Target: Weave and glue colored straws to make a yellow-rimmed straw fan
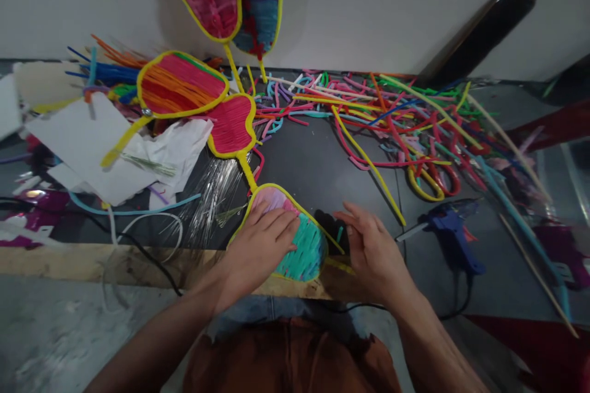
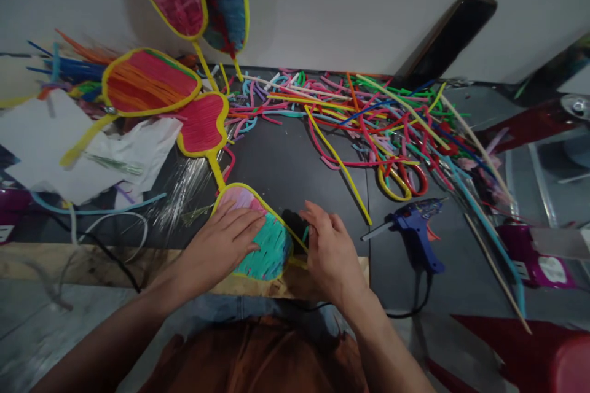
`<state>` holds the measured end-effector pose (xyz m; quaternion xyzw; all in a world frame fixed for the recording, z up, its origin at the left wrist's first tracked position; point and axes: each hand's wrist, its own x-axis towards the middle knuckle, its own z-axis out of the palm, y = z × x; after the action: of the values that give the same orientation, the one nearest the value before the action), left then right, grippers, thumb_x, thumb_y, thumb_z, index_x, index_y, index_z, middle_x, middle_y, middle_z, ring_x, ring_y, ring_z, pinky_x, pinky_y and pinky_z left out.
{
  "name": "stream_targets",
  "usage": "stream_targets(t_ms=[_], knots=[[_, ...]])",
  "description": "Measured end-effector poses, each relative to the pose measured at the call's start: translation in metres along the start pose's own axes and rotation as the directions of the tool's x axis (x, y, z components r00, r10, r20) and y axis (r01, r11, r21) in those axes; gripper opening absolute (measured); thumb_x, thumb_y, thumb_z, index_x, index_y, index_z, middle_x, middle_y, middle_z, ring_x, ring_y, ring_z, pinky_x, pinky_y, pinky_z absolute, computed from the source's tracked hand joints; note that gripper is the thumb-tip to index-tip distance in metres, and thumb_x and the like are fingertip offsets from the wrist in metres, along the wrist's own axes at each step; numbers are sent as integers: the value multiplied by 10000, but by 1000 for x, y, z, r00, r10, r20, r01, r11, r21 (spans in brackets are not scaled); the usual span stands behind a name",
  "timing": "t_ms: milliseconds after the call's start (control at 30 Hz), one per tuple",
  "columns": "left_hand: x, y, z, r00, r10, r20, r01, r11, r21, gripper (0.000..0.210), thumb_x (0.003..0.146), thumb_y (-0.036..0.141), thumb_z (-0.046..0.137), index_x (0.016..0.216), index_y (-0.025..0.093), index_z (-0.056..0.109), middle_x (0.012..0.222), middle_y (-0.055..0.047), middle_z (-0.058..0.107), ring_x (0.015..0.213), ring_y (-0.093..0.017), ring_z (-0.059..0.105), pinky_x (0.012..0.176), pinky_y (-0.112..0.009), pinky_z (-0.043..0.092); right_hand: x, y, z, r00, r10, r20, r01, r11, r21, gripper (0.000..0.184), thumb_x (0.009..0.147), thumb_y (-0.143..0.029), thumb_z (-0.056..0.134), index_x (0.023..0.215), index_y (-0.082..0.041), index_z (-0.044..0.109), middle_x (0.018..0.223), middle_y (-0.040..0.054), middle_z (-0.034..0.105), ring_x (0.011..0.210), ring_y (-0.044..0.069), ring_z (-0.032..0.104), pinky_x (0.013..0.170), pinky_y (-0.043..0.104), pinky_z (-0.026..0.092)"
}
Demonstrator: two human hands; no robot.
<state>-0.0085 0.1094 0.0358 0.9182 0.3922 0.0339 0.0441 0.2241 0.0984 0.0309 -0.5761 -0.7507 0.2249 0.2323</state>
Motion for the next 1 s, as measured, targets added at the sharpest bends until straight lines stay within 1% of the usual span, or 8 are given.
stream_targets(t_ms=[133,300,433,600,733,800,900,1000], knots=[[2,-1,-2,1000,0,17,0,1000,24,335,934,303,541,1228,145,564,1204,-86,649,1137,-231,567,1100,-470,306,2,-4,8,1000,-14,27,14,1000,19,403,894,-108,350,1273,-153,482,1041,102,719,944,240,623,842,427,498],[4,0,-5,999,2,42,-3,999,32,314,915,290,568,1190,143,594,1203,-94,649,1130,-244,567,1099,-484,310,23,-18,23,992,-110,59,106,992,69,505,832,-45,367,1322,-133,455,1089,113,693,937,247,581,829,408,488],[5,-2,-7,999,4,37,-5,1000,19,256,899,268,591,1126,155,622,1154,-81,666,1117,-239,566,1111,-490,277,34,-21,34,985,-154,75,148,985,84,581,780,-27,399,1351,-134,416,1059,116,693,913,253,565,824,421,475],[7,-10,-6,999,38,-33,-39,999,-13,190,939,178,497,1061,200,640,1121,-46,677,1088,-209,567,1077,-495,264,35,-22,37,982,-167,92,161,985,64,561,779,-29,394,1332,-118,415,1053,113,690,874,251,543,814,406,472],[13,-15,-11,998,-44,-36,42,997,-58,178,924,184,518,1015,222,666,1136,-57,670,1114,-243,563,1039,-517,273,32,-23,36,981,-171,94,169,985,34,518,795,-21,373,1304,-93,440,1049,123,687,840,253,526,804,399,465],[17,-18,-15,996,-93,-5,93,995,-48,223,904,244,569,1111,208,643,1252,-97,621,1198,-279,519,1070,-545,227,31,-22,37,981,-168,97,167,986,23,540,800,-23,372,1333,-98,414,1060,119,687,855,260,519,800,408,455],[23,-24,-21,993,-108,52,109,994,-13,447,891,348,595,1297,171,534,1408,-139,505,1331,-312,401,1125,-598,65,28,-20,40,982,-160,95,160,987,10,564,813,-39,375,1373,-109,377,1082,120,683,895,266,510,786,410,436],[25,-30,-22,990,-80,116,81,997,-2,492,900,402,576,1330,172,506,1409,-114,514,1372,-297,356,1137,-598,-58,25,-22,40,984,-151,93,154,988,-26,543,843,-58,372,1383,-106,370,1069,118,694,907,266,505,764,401,405]])
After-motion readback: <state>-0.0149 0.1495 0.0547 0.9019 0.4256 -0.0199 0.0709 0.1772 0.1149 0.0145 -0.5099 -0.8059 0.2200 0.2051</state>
